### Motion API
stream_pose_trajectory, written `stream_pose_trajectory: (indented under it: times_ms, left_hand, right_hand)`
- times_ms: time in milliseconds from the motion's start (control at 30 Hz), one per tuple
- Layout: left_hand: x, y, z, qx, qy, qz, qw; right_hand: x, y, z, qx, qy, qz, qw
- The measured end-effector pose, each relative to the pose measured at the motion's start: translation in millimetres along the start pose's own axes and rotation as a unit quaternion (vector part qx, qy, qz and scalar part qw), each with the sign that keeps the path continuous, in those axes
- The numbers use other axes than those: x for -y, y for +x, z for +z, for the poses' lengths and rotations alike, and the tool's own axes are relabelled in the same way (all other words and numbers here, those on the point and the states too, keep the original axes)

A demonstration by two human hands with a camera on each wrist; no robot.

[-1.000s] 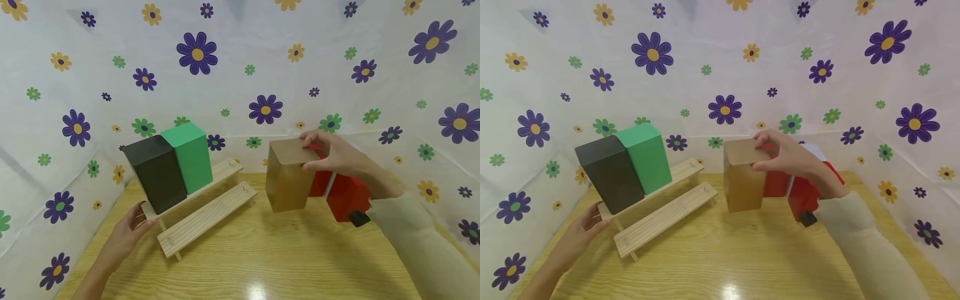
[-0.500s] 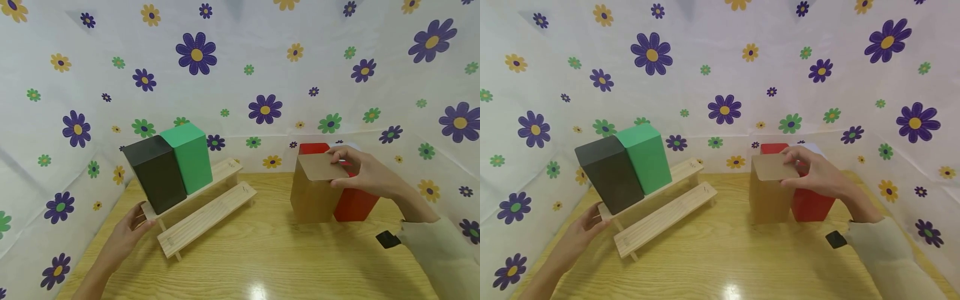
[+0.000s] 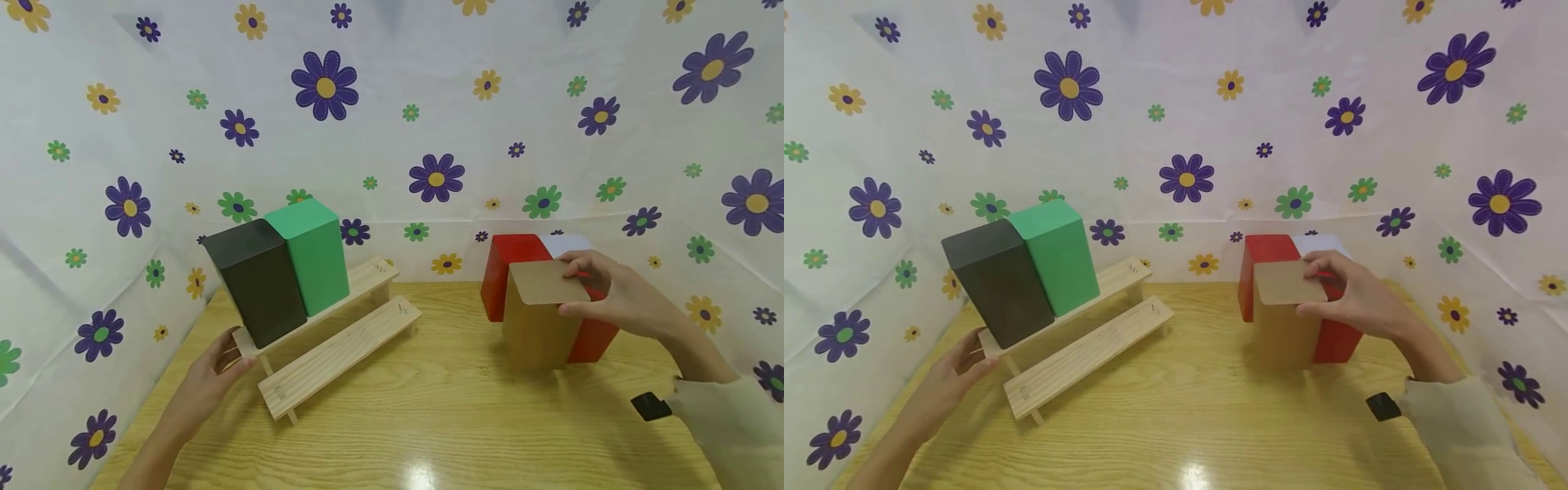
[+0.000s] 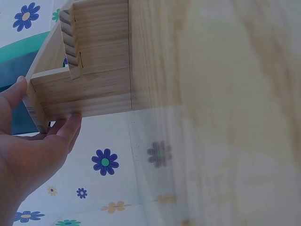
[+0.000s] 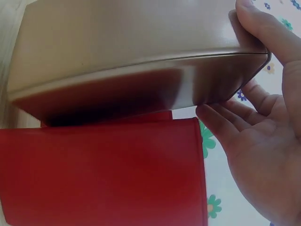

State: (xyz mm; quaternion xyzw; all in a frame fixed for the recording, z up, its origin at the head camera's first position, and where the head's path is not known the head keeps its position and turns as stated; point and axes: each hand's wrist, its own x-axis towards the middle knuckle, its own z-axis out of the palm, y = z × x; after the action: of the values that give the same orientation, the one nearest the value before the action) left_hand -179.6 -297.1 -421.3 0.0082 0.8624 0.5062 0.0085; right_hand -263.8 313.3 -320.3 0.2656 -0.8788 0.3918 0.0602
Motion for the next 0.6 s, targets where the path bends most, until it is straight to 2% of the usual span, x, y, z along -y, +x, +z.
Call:
stream_pose_trajectory:
  times_ms: [267, 433, 600]
  left_hand:
    - [-1.4, 0.3, -0.5, 0.002, -0.014, -0.004, 0.9999]
    - [0.3, 1.1, -0.7, 0.002, -0.008, -0.004, 1.0]
    - [2.6, 1.1, -0.3, 0.002, -0.008, -0.003, 1.0]
  right_hand:
    - [-7.2, -2.3, 4.7, -0.006, -0.018, 0.022, 0.9996]
    - [-10.4, -2.9, 10.3, -0.002, -0.028, 0.014, 0.9995]
    - [-14.6, -2.3, 15.7, -0.014, -0.065, -0.001, 0.9978]
